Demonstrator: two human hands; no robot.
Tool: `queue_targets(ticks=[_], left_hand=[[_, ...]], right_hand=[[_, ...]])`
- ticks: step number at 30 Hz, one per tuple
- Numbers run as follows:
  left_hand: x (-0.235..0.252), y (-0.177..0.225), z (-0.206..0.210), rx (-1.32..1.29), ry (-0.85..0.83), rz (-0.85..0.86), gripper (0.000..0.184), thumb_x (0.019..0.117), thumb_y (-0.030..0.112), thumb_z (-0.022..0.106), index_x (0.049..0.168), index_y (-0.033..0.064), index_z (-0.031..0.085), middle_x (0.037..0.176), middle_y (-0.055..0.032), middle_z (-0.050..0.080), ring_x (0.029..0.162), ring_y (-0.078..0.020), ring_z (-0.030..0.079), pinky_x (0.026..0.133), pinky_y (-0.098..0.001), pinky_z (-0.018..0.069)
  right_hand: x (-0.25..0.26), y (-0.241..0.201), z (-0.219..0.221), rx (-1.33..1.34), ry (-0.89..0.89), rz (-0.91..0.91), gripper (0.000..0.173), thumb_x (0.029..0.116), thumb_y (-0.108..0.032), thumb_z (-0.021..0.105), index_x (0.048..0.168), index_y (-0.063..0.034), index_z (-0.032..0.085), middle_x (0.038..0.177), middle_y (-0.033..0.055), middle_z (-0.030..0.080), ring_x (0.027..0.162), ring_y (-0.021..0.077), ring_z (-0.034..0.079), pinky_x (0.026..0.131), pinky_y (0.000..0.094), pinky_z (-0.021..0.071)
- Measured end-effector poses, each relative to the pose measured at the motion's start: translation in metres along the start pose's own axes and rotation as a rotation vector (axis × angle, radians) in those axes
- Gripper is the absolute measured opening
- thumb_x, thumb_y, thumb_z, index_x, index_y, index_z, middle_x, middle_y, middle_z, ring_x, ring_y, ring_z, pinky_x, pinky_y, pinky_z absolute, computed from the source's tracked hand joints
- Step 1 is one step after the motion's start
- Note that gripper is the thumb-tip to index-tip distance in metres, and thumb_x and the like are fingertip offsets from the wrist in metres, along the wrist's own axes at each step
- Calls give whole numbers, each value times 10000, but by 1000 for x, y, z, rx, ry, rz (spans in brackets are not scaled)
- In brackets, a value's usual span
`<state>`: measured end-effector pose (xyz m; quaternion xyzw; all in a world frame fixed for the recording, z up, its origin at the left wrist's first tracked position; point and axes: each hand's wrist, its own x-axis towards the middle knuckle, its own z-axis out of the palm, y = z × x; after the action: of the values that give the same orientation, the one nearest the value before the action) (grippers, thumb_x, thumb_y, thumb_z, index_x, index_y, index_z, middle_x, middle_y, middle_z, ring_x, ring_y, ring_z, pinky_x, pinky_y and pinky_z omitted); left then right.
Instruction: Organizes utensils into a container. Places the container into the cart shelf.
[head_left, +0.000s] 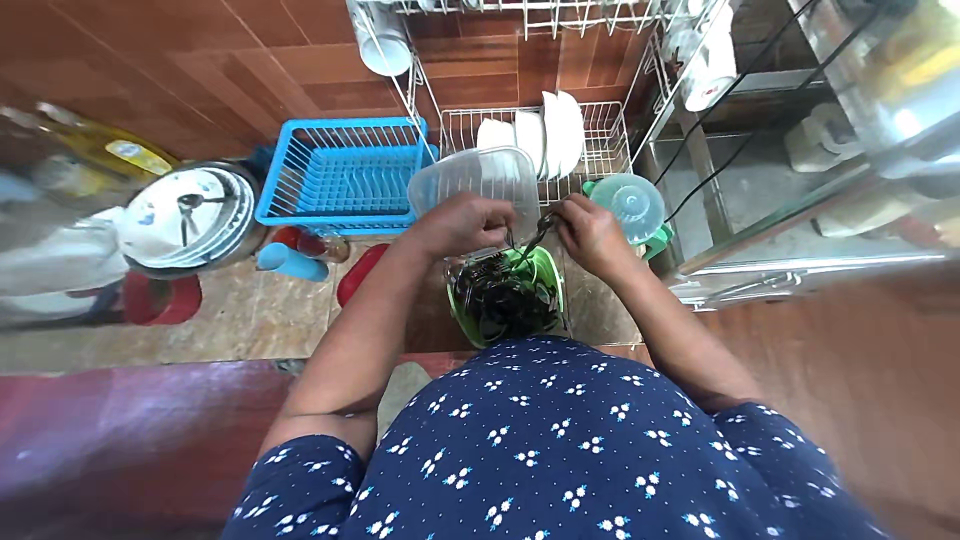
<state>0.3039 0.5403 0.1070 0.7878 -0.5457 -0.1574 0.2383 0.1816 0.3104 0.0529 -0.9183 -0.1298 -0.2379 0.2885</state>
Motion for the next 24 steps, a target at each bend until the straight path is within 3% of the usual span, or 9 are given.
queue_targets(ticks=[4, 8, 12, 14, 16, 20, 24], left_hand=[[-6, -9, 4, -16, 29, -13, 172, 915, 120, 630, 1054, 67, 718, 839, -48, 732, 707, -124, 689, 695, -375, 591], [-14, -4, -2, 22, 79, -82, 247, 933, 309, 732, 1019, 78, 719, 863, -41, 736, 773, -130, 717, 775, -398, 611], [-21, 10, -19, 207, 171, -101, 119, 975, 129, 663, 1047, 52, 719, 897, -106, 737, 814, -245, 726, 804, -499, 592], [-24, 17, -23, 311, 232, -74, 151, 980, 96, 640, 1099, 45, 716, 919, -134, 740, 828, -288, 732, 801, -515, 593], [-25, 22, -22, 404, 258, -26, 130, 977, 71, 622, 1065, 24, 704, 913, -155, 724, 823, -320, 720, 773, -521, 586], [-20, 26, -12, 527, 210, 60, 115, 981, 27, 588, 1014, -9, 692, 938, -191, 708, 900, -371, 715, 814, -520, 580], [-7, 20, 9, 560, 122, 130, 110, 975, -21, 574, 1007, -12, 679, 934, -191, 698, 922, -379, 704, 838, -515, 572]], right_hand=[[-1, 7, 9, 3, 24, 97, 216, 1004, -63, 555, 1136, 28, 700, 1045, 194, 701, 858, 309, 720, 774, 458, 612], [2, 16, 6, 6, 63, 286, 228, 997, -79, 554, 1131, 31, 702, 1056, 193, 715, 917, 309, 722, 846, 458, 599], [0, 23, 8, -6, 97, 349, 223, 994, -76, 548, 1117, 27, 703, 1031, 192, 713, 867, 293, 718, 808, 439, 599], [-2, 23, 11, -24, 125, 328, 211, 988, -60, 552, 1097, 38, 703, 1005, 195, 708, 845, 298, 713, 784, 436, 599], [-4, 22, 13, -44, 141, 314, 206, 987, -56, 553, 1089, 46, 700, 1003, 198, 705, 849, 302, 714, 783, 435, 602], [-5, 17, 18, -96, 138, 277, 211, 984, -63, 571, 1105, 58, 694, 1002, 209, 696, 834, 324, 718, 743, 459, 611], [-8, 2, 34, -77, -7, 122, 217, 979, -79, 602, 1146, 28, 689, 1063, 207, 690, 863, 341, 721, 726, 491, 620]])
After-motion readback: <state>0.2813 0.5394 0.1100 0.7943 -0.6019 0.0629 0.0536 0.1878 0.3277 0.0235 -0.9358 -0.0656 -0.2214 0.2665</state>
